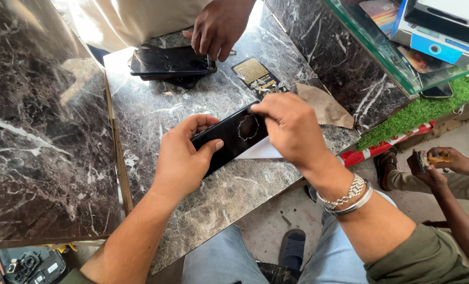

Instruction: The person holds a phone with cracked back glass on a marble counter and picks at the shattered glass with their fingers, peeling loose fragments away. They wipe the surface with a cloth and continue picking at the damaged area while the phone screen stays lit.

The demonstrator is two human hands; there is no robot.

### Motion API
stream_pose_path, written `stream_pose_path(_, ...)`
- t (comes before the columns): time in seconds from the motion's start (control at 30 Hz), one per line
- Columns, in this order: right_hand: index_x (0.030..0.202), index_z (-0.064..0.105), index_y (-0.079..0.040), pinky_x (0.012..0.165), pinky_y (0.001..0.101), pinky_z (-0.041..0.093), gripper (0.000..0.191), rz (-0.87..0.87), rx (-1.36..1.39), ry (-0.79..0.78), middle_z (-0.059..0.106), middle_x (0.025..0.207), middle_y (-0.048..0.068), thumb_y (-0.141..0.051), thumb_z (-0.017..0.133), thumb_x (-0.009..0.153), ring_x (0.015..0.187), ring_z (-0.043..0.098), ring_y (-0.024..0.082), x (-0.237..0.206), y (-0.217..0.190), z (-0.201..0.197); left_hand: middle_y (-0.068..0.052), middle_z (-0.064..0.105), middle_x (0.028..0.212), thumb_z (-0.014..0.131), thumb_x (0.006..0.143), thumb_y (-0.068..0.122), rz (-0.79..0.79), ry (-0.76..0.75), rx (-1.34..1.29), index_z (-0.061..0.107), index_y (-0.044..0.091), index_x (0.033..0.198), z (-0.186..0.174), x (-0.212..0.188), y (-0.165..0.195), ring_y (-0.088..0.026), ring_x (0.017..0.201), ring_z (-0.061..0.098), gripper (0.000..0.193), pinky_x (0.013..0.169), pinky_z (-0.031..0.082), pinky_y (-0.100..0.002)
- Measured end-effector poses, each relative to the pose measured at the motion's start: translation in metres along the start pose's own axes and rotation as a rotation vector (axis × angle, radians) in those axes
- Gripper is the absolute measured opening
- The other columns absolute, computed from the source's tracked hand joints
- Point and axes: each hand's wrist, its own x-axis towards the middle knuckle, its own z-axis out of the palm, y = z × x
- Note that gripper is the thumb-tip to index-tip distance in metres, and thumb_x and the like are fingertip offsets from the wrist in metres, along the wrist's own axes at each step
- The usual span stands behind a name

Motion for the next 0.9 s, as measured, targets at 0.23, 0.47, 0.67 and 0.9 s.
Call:
stream_pose_path(0.23,0.106,0.072,-0.002,0.09,0.041,0.055,0.023,-0.007,0.016,0.0,0.073,0.105,0.016,0.008,0.068,0.085,0.101,0.069,0.035,-0.001,-0.001,0.002,-0.004,0.077,0.1,0.076,0.079,-0.002,0.063,0.028,0.056,0.069,0.0,0.114,-0.001,0.0,0.001,-0.005,0.088,0.069,0.036,0.077,0.055,-0.021)
stream_pose_path(0.47,0.104,0.073,-0.001,0.086,0.0368,0.058,0.024,0.072,0.109,-0.002,0.073,0.102,0.014,0.01,0.067,0.083,0.098,0.072,0.031,0.001,0.003,0.001,-0.004,0.076,0.1,0.076,0.08,-0.001,-0.008,0.008,0.049,0.069,0.001,0.115,-0.001,0.0,-0.002,-0.006,0.083,0.067,0.036,0.073,0.053,-0.022)
stream_pose_path(0.67,0.103,0.075,-0.004,0.081,0.0371,0.056,0.024,0.091,0.057,-0.037,0.071,0.098,0.011,0.008,0.069,0.083,0.093,0.07,0.029,0.002,0.0,-0.001,-0.004,0.077,0.098,0.075,0.08,-0.001,-0.005,0.009,0.067,0.069,0.002,0.116,-0.001,0.0,0.0,-0.006,0.082,0.067,0.037,0.07,0.054,-0.022)
stream_pose_path(0.9,0.106,0.075,-0.006,0.084,0.038,0.055,0.025,-0.004,0.02,-0.041,0.07,0.102,0.008,0.005,0.072,0.083,0.098,0.068,0.028,0.007,-0.003,-0.013,-0.004,0.077,0.095,0.075,0.08,0.0,0.001,0.002,0.089,0.071,0.003,0.114,-0.001,-0.002,0.007,-0.008,0.081,0.067,0.034,0.073,0.055,-0.024)
